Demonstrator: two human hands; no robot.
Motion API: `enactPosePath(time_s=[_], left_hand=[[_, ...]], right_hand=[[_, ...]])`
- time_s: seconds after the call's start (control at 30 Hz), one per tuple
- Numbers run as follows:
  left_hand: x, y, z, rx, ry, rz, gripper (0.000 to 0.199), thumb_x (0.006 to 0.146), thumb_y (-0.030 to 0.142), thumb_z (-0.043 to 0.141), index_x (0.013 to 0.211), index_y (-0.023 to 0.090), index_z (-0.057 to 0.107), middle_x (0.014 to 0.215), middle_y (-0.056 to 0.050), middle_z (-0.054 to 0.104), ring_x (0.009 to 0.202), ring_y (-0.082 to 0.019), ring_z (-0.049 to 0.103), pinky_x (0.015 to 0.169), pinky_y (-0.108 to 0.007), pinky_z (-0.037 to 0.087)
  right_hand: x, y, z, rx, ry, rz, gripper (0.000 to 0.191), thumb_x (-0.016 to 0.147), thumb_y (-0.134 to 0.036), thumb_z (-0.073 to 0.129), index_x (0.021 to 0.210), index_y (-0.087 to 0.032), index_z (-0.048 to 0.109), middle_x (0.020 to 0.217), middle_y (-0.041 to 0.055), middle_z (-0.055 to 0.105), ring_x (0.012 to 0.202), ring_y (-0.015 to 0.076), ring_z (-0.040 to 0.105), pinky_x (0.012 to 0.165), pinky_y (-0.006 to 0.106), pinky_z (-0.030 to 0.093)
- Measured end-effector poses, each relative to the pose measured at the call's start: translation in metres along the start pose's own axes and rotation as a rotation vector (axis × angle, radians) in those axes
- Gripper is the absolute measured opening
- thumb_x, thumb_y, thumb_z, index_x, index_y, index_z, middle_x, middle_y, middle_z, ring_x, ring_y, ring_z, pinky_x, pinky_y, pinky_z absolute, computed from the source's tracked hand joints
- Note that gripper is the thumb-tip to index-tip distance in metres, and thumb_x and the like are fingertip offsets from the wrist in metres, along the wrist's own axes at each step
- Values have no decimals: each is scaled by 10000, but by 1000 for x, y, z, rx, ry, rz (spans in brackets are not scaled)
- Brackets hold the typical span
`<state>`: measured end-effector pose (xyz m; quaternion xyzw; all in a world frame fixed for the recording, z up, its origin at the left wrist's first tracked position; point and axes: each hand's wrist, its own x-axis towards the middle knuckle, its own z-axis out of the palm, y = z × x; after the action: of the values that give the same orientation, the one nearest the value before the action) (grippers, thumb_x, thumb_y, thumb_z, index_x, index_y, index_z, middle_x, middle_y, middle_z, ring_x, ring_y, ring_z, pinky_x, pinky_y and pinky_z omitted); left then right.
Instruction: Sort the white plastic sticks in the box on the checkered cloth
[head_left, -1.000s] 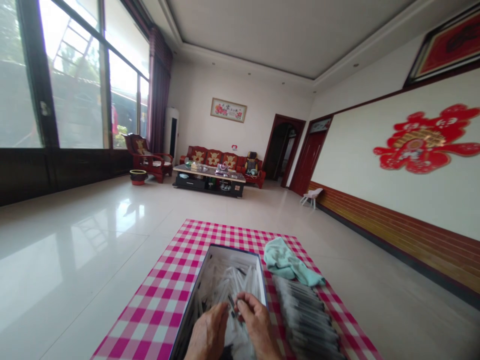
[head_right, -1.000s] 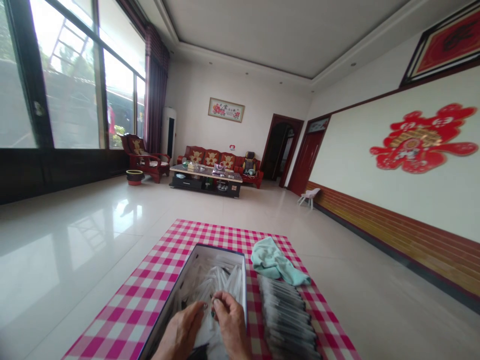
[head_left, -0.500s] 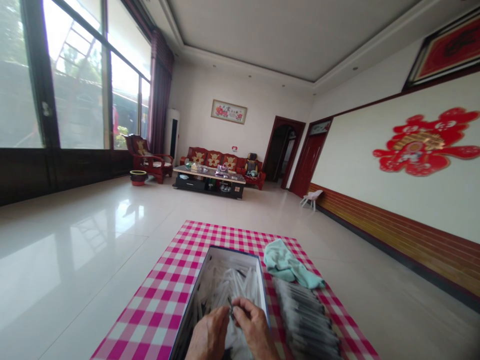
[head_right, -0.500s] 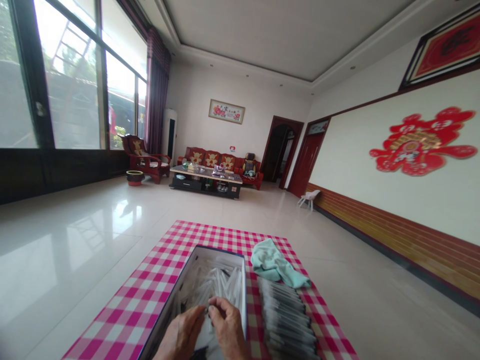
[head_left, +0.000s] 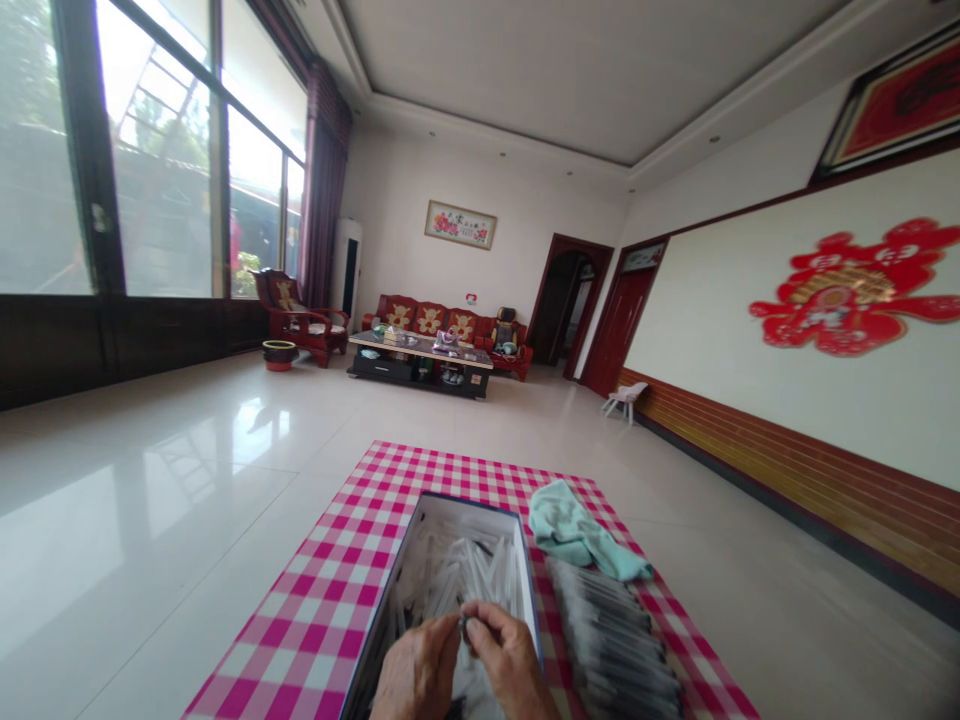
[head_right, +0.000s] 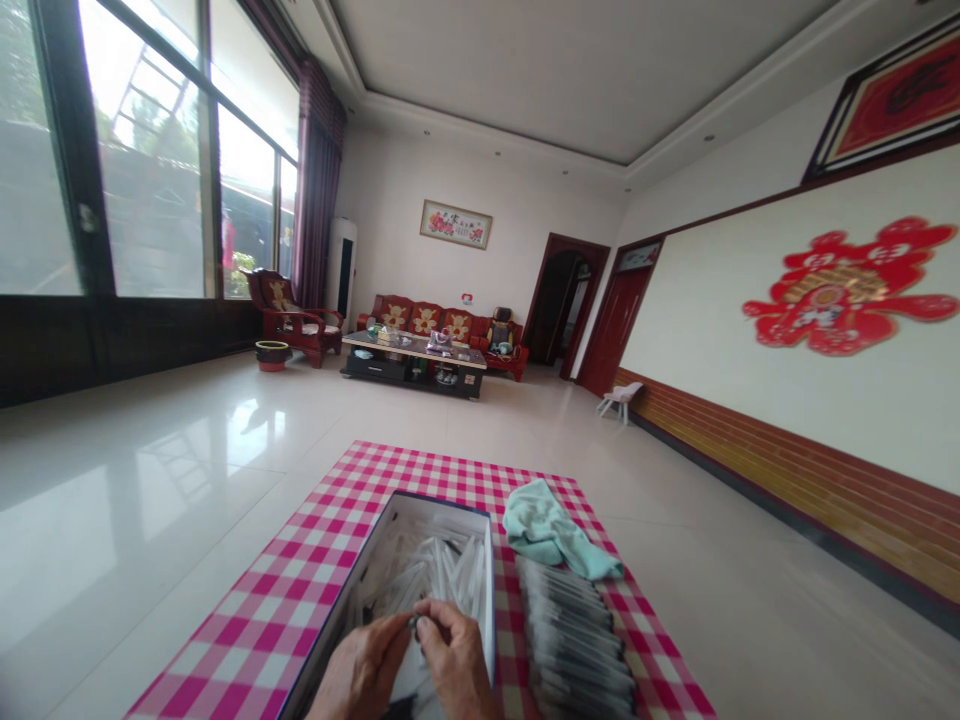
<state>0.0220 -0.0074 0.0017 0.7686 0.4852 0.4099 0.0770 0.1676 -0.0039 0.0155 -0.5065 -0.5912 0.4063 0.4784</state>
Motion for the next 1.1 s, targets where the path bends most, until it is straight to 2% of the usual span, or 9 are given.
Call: enactPosePath(time_s=[0.1, 0.33, 0.43, 0.67, 0.77, 0.9, 1.0, 1.1], left_hand=[[0, -1, 0, -37, -80, -17, 316, 895, 169, 357, 927, 201, 669, 750, -58, 730, 668, -165, 701, 569, -215, 500], [0, 1, -2, 37, -83, -6, 280, 894, 173, 377, 793, 218, 634, 675, -22, 695, 623, -153, 684, 547, -202, 466], [0, 3, -3, 57, -83, 6, 288, 902, 182, 373, 746, 221, 611, 656, -11, 680, 599, -142, 673, 533, -194, 450], [-4, 0, 1, 107, -99, 36, 274, 896, 187, 389, 696, 212, 574, 630, -8, 665, 569, -137, 658, 507, -194, 427], [-4, -2, 3, 89, -82, 39, 239, 896, 184, 390, 759, 214, 584, 653, -9, 678, 596, -144, 673, 519, -199, 439], [-6, -8, 8, 66, -38, 18, 188, 904, 180, 389, 964, 212, 564, 698, -10, 704, 641, -159, 696, 555, -214, 466], [-9, -11, 11, 68, -21, 39, 166, 903, 174, 385, 931, 213, 544, 667, -1, 689, 611, -153, 690, 536, -210, 464], [-8, -11, 11, 60, -7, 68, 147, 895, 170, 396, 894, 220, 533, 691, 4, 682, 637, -149, 684, 557, -209, 475]], right_hand=[[1, 1, 0, 47, -19, 18, 282, 778, -342, 557, 935, -149, 691, 680, 19, 621, 614, 149, 520, 589, 243, 424], [-1, -2, -2, 89, -64, 52, 274, 786, -386, 576, 858, -135, 658, 594, -23, 529, 575, 122, 471, 574, 224, 387], [-3, -5, -2, -13, -69, 17, 306, 825, -433, 526, 739, -153, 614, 581, -36, 491, 566, 114, 442, 561, 218, 368], [-2, -4, 6, -376, 94, -157, 380, 855, -463, 444, 598, -194, 524, 570, -26, 483, 585, 141, 449, 549, 233, 365], [0, -4, 6, -377, 120, -160, 392, 878, -459, 401, 600, -202, 501, 578, -18, 492, 592, 151, 480, 582, 241, 389], [-2, -9, 3, -295, 62, -182, 282, 893, -373, 393, 737, -203, 555, 680, 2, 565, 674, 164, 552, 643, 233, 427], [-4, -10, 2, -325, 45, -222, 239, 880, -335, 427, 754, -199, 579, 713, 7, 589, 704, 163, 571, 662, 231, 436], [-3, -4, 4, -391, 102, -242, 308, 884, -369, 420, 686, -201, 585, 666, 8, 583, 651, 157, 561, 623, 234, 441]])
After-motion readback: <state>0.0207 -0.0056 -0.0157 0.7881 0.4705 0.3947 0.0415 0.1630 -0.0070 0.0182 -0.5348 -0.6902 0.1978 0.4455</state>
